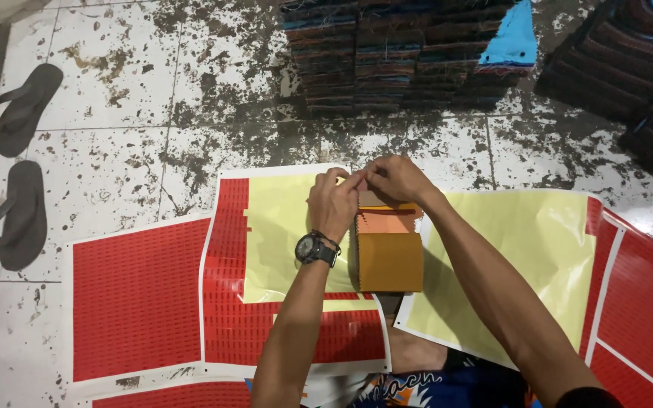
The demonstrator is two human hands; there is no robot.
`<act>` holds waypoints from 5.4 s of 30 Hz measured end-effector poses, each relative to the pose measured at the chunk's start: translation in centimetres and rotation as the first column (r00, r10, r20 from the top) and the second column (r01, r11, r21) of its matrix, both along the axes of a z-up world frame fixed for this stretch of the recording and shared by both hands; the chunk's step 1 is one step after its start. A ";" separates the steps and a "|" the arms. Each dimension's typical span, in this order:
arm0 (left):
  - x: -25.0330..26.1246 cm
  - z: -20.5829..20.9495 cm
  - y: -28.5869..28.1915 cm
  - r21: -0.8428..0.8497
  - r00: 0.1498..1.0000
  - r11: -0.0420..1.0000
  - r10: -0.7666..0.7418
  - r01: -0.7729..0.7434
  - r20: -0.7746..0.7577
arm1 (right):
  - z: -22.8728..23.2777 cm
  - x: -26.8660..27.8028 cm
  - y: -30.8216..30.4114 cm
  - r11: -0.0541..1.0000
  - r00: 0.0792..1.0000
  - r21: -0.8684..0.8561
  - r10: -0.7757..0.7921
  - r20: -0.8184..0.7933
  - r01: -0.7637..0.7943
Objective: Peeling small red stickers from a sheet and applying them to the corners of fabric swatches in a repetitive manner.
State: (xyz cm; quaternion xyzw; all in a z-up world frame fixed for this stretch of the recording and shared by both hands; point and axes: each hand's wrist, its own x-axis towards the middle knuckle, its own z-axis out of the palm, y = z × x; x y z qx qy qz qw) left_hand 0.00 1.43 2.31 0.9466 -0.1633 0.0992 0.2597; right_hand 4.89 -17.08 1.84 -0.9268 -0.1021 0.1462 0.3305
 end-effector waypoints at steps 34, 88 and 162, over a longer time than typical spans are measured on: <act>3.8 -0.9 -4.1 -0.841 0.824 0.344 -0.245 -0.419 -0.510 | 3.9 -5.5 0.3 0.891 0.995 0.444 0.085 0.048 -0.097; 0.6 -0.5 -1.1 -0.311 0.996 0.948 0.048 -0.069 -0.074 | -2.9 -2.8 -3.9 0.918 0.691 -0.377 0.195 0.696 0.121; -4.4 5.1 -15.5 -0.442 0.751 0.713 -0.649 0.544 -0.122 | 4.9 -20.8 -22.3 0.609 0.540 0.214 -0.785 0.305 0.764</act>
